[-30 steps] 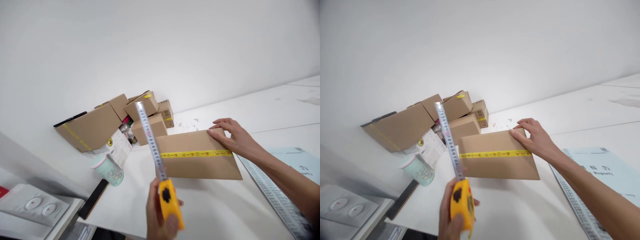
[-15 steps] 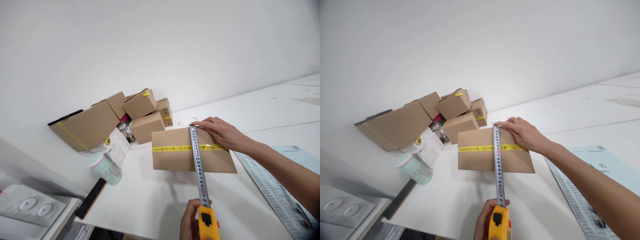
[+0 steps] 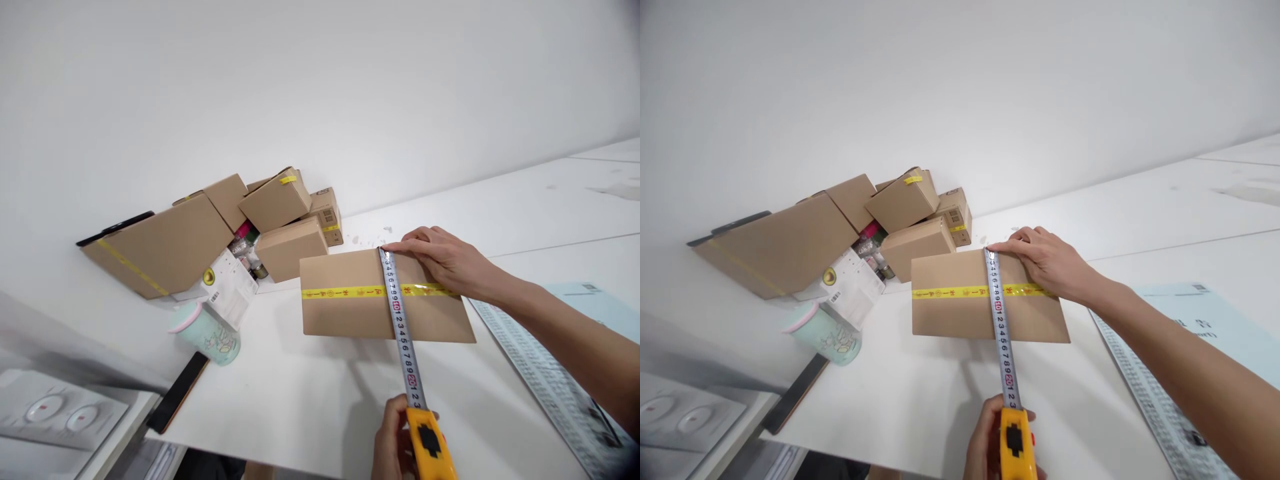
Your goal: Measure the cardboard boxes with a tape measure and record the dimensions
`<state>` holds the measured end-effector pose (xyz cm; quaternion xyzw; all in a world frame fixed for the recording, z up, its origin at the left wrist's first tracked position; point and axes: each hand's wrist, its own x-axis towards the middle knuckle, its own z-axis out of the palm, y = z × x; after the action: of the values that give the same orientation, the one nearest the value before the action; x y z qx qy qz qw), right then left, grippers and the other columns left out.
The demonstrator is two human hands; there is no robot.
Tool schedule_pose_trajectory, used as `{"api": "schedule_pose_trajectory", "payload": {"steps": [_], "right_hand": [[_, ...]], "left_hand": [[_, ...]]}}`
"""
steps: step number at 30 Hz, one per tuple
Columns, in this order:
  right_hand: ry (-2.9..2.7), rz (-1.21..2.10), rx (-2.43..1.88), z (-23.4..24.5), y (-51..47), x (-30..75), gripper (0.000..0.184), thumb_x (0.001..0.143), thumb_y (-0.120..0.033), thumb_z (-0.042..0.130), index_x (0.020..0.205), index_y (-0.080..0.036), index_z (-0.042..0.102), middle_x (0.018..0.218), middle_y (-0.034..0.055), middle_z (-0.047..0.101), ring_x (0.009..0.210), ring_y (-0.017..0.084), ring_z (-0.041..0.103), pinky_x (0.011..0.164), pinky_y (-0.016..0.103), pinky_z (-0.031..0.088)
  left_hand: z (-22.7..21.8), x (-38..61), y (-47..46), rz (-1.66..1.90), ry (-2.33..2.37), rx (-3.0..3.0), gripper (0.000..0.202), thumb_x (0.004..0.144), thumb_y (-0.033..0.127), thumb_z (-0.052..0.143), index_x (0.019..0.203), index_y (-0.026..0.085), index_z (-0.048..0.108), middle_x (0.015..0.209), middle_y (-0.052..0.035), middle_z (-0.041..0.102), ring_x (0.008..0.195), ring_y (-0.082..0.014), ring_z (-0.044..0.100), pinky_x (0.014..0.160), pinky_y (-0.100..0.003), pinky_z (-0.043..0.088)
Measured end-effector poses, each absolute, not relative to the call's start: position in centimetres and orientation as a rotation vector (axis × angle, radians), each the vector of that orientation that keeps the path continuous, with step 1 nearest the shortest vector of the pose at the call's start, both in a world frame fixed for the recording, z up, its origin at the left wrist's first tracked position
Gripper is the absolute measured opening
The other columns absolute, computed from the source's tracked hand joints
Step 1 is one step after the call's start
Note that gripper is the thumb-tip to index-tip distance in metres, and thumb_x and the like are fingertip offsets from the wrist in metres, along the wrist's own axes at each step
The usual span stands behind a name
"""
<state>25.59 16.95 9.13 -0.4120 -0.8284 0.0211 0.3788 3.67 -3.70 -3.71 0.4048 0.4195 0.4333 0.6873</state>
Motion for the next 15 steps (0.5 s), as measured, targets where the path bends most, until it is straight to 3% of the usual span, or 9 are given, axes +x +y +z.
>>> {"api": "schedule_pose_trajectory", "payload": {"steps": [4,15], "right_hand": [[-2.112,0.069,-1.046,9.2,16.9,25.6,0.048,0.101,-0.028,0.036,0.128,-0.043,0.073,0.114,0.0062,0.069,0.100,0.029,0.060,0.086,0.047,0.051],[-2.089,-0.029,-1.010,9.1,16.1,25.0,0.043,0.105,-0.037,0.039,0.130,-0.036,0.072,0.114,0.0089,0.070,0.093,0.028,0.059,0.083,0.047,0.050]], "left_hand": [[-4.4,3.9,-3.8,1.071,0.829,0.863,0.079,0.052,0.055,0.092,0.119,0.023,0.066,0.107,-0.0072,0.067,0.071,-0.0154,0.063,0.070,-0.031,0.055],[-5.7,3.6,-4.0,1.110,0.821,0.841,0.091,0.047,0.062,0.094,0.123,0.020,0.065,0.100,-0.0056,0.067,0.066,-0.0139,0.063,0.067,-0.029,0.053]]}}
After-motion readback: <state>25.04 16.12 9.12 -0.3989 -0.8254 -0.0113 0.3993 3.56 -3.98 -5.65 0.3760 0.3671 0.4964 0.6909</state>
